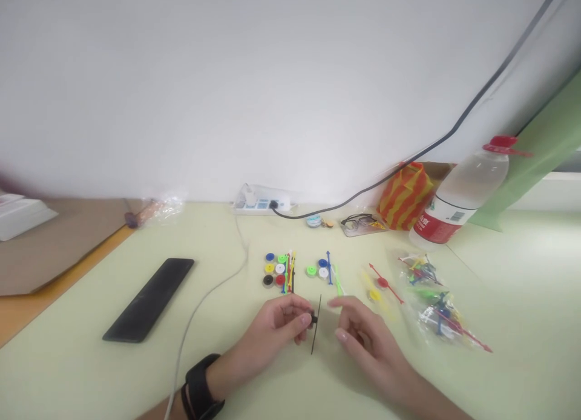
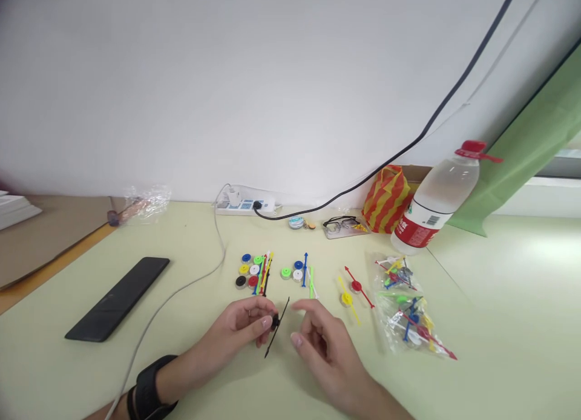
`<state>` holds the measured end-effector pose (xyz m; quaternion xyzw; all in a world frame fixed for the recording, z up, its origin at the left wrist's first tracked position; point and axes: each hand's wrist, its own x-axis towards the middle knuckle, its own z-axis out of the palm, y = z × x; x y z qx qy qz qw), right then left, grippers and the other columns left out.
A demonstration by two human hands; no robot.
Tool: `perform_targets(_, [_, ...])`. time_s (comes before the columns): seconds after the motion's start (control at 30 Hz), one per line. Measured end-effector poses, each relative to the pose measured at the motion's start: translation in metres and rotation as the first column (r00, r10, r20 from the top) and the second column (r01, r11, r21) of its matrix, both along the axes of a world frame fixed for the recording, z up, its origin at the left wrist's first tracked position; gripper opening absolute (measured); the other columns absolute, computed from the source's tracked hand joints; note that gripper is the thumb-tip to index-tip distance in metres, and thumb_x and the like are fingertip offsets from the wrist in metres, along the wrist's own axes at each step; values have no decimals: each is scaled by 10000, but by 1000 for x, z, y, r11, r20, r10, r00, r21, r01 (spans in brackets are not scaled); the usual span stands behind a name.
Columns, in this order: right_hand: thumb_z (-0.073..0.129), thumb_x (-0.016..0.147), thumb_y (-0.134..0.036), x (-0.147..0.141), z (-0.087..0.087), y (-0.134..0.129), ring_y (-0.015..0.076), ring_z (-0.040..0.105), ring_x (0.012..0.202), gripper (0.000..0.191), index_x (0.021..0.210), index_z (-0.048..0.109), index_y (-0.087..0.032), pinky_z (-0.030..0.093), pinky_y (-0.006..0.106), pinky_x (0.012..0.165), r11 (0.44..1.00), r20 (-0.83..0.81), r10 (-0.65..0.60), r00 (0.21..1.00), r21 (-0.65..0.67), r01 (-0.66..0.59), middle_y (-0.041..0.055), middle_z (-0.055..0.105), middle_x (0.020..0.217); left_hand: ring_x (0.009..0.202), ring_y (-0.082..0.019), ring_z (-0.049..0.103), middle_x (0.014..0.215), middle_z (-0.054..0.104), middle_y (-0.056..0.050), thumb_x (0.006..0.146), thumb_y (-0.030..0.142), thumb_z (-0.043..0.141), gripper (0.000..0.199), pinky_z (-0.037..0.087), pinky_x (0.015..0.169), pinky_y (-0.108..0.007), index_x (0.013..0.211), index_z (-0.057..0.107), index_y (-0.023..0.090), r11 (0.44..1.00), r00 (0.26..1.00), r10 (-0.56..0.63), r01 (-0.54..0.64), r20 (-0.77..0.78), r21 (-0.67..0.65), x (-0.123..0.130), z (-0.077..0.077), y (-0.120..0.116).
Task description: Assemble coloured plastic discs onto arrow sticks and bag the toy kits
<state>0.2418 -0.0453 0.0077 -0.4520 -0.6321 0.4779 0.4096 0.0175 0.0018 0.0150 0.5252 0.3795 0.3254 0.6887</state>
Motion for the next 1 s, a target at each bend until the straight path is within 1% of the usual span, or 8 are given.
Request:
perform_targets(0.07, [589, 989, -477, -2, -1, -2, 126, 455, 633, 259, 1032, 628, -225, 357, 257, 568, 1000, -30, -3, 1000, -15, 3, -1, 550, 827, 634, -113, 548, 705, 592, 11, 850, 504, 784, 413, 451, 637, -252, 988, 651, 137, 1000, 1000, 5, -5, -9, -15, 0, 1, 0])
perform_targets(0.1, [581, 994, -474, -3, -2, -2, 122, 442, 610, 276, 905, 628, -217, 349, 259, 562, 1000, -37, 6, 999, 8, -6, -3, 541, 785, 632, -113, 545, 705, 591, 10, 842, 509, 789, 421, 450, 634, -252, 980, 648, 138, 1000, 1000, 9, -9, -14, -22, 0, 2, 0])
perform_targets(0.17, [504, 1029, -475, -2, -3, -2, 115, 392, 540, 489, 626, 500, -198, 316, 270, 541, 996, -64, 33, 997, 88, -27, -17, 453, 614, 635, -112, 540, 714, 591, 7, 834, 521, 792, 433, 448, 631, -252, 972, 645, 138, 999, 1000, 15, -16, -24, -36, -1, 3, -1])
perform_targets(0.27, [394, 1065, -485, 1, -5, 2, 113, 366, 501, 624, 517, 356, -190, 287, 282, 532, 992, -76, 34, 997, 127, -24, -17, 364, 509, 641, -110, 530, 728, 582, 7, 839, 537, 782, 442, 447, 632, -250, 969, 640, 139, 998, 999, 24, -25, -31, -55, -1, 3, -1])
perform_targets(0.5, [537, 984, -572, 0, -18, 4, 113, 369, 560, 534, 621, 451, -189, 268, 252, 521, 999, 63, -2, 998, -47, 5, -22, 406, 591, 653, -112, 519, 741, 577, 1, 852, 535, 770, 420, 449, 648, -250, 955, 637, 150, 996, 1000, 5, -8, -30, -89, -1, 8, 0])
perform_targets(0.67, [560, 962, -595, -2, -11, 2, 115, 410, 585, 492, 693, 536, -183, 324, 234, 543, 990, 118, 12, 993, -144, 5, -17, 470, 619, 672, -124, 516, 743, 569, -2, 835, 548, 781, 420, 444, 651, -251, 933, 658, 159, 992, 1000, 2, -5, -22, -123, -1, 14, -1])
perform_targets(0.8, [566, 952, -613, -2, -8, 4, 113, 421, 580, 476, 746, 579, -185, 339, 227, 537, 985, 102, 40, 994, -172, -22, -19, 489, 622, 675, -121, 500, 753, 561, -1, 836, 545, 781, 417, 439, 655, -249, 937, 657, 160, 990, 1000, 4, -5, -12, -138, 0, 14, -1])
perform_targets(1.0, [589, 949, -602, -1, -16, 2, 125, 449, 574, 399, 1064, 614, -221, 340, 242, 527, 982, 3, 32, 999, -189, -31, -24, 527, 669, 665, -118, 485, 727, 539, 7, 878, 522, 749, 382, 427, 646, -246, 957, 654, 161, 991, 1000, -10, 10, -2, -137, 0, 12, 1])
